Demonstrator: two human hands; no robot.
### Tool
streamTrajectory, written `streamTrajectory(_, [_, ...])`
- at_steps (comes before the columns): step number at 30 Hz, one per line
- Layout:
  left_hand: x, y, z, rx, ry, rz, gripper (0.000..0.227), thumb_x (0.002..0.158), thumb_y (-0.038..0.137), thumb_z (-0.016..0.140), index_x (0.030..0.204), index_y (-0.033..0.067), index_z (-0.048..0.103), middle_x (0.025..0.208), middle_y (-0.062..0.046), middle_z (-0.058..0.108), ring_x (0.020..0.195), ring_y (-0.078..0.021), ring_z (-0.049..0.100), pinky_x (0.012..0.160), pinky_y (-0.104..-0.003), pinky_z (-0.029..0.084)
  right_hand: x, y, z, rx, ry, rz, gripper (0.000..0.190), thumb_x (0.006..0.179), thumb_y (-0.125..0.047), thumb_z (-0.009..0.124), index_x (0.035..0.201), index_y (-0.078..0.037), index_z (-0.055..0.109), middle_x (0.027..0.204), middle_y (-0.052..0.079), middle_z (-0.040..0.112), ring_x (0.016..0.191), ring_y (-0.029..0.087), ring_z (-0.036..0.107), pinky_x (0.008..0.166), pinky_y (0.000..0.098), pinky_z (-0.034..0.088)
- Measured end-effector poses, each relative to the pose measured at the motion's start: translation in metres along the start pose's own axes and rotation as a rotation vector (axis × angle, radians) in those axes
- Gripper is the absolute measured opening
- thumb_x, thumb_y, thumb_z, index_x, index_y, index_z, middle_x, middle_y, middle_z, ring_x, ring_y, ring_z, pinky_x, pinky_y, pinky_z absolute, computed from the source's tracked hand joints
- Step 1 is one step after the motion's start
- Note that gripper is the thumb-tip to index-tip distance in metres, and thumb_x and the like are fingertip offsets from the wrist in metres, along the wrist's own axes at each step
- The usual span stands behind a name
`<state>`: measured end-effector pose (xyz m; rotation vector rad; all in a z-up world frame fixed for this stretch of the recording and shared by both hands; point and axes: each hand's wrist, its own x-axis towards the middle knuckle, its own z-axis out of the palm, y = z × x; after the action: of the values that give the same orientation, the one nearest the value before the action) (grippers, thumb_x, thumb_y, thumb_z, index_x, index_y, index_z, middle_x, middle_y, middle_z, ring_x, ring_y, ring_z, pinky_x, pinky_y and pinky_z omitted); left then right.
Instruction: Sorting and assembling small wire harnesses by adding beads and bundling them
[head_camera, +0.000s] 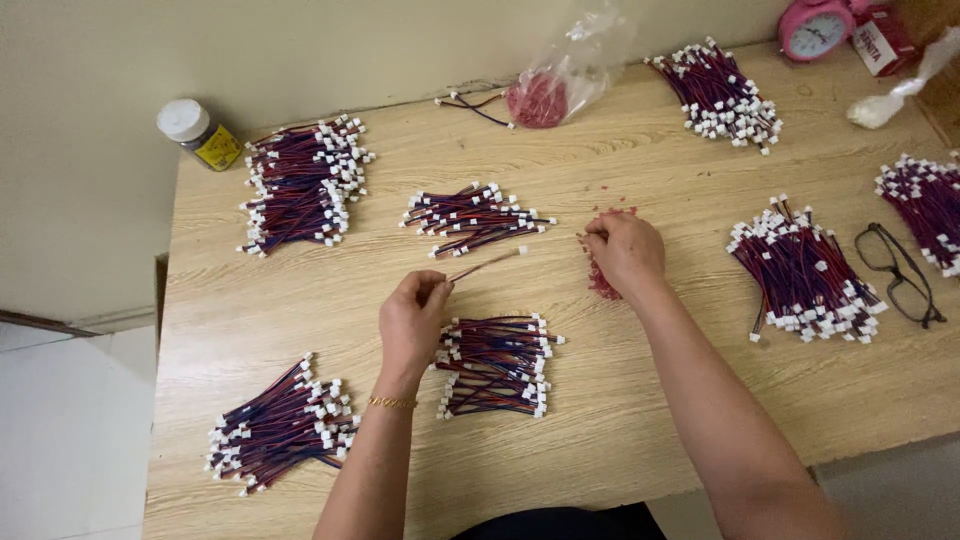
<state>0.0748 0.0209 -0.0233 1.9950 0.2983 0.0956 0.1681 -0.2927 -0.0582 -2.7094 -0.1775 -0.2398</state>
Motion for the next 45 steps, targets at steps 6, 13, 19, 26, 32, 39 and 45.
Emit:
streamTrajectory(6, [-0.025,0.020,-0.009,-0.357,0.067,-0.097,0.018,0.080,0.010,0.077,0.096,0.0052,0.072,0.073,-0.007,0.068,0.066,-0.0133,0.059,0.062,-0.026,0.050,0.006,-0.031,-0.015,-0.079,0.004,0.017,0.017,0.084,-0.029,0.072,0.095,-0.017,0.075,0.085,0.009,0.070,0.090,0.031,0.069,0.082,0.0424,0.052])
streamTrajectory(13, [-0.022,-0.001,0.001,-0.466,0.055,-0.060,0.016,0.083,0.013,0.077,0.095,0.0050,0.071,0.069,-0.004,0.064,0.064,-0.0106,0.056,0.060,-0.022,0.046,0.023,-0.027,-0.002,-0.230,-0.060,0.026,0.018,0.080,-0.031,0.064,0.080,-0.017,0.075,0.075,0.016,0.070,0.081,0.039,0.069,0.073,0.0508,0.053])
streamTrajectory(19, [-0.030,-0.001,0.002,-0.482,0.058,-0.064,0.015,0.083,0.013,0.078,0.094,0.0050,0.071,0.068,-0.004,0.064,0.063,-0.0105,0.058,0.059,-0.022,0.048,0.011,-0.033,-0.018,-0.147,-0.108,0.062,0.025,0.083,-0.031,0.058,0.085,-0.011,0.074,0.077,0.018,0.070,0.083,0.041,0.069,0.074,0.0521,0.054])
streamTrajectory(26, [-0.030,-0.005,0.008,-0.502,0.049,-0.064,0.014,0.083,0.012,0.077,0.094,0.0052,0.071,0.067,-0.003,0.063,0.062,-0.0091,0.055,0.058,-0.021,0.045,0.010,-0.032,-0.034,-0.071,-0.137,0.150,0.028,0.089,-0.035,0.056,0.096,-0.015,0.075,0.089,0.016,0.072,0.093,0.039,0.068,0.079,0.0514,0.053])
streamTrajectory(32, [-0.033,0.000,0.004,-0.482,0.039,-0.089,0.014,0.083,0.013,0.077,0.094,0.0049,0.072,0.067,-0.003,0.064,0.062,-0.0097,0.056,0.058,-0.022,0.045,0.013,-0.044,-0.033,-0.122,-0.168,0.120,0.023,0.082,-0.036,0.062,0.092,-0.020,0.077,0.087,0.009,0.074,0.092,0.035,0.069,0.080,0.0481,0.054])
streamTrajectory(39, [-0.036,0.007,0.002,-0.468,0.030,-0.101,0.014,0.084,0.013,0.077,0.094,0.0053,0.072,0.067,-0.002,0.064,0.063,-0.0084,0.056,0.059,-0.022,0.045,0.024,-0.029,-0.001,-0.214,-0.142,0.092,0.023,0.082,-0.036,0.059,0.085,-0.020,0.076,0.084,0.009,0.072,0.088,0.036,0.069,0.079,0.0488,0.054])
streamTrajectory(45, [-0.028,-0.011,0.011,-0.522,0.062,-0.083,0.016,0.086,0.015,0.074,0.098,0.0054,0.073,0.074,-0.006,0.068,0.067,-0.0107,0.058,0.061,-0.024,0.050,0.015,-0.064,-0.033,0.066,-0.084,0.212,0.025,0.086,-0.034,0.061,0.094,-0.013,0.070,0.087,0.011,0.070,0.086,0.034,0.069,0.078,0.0491,0.054])
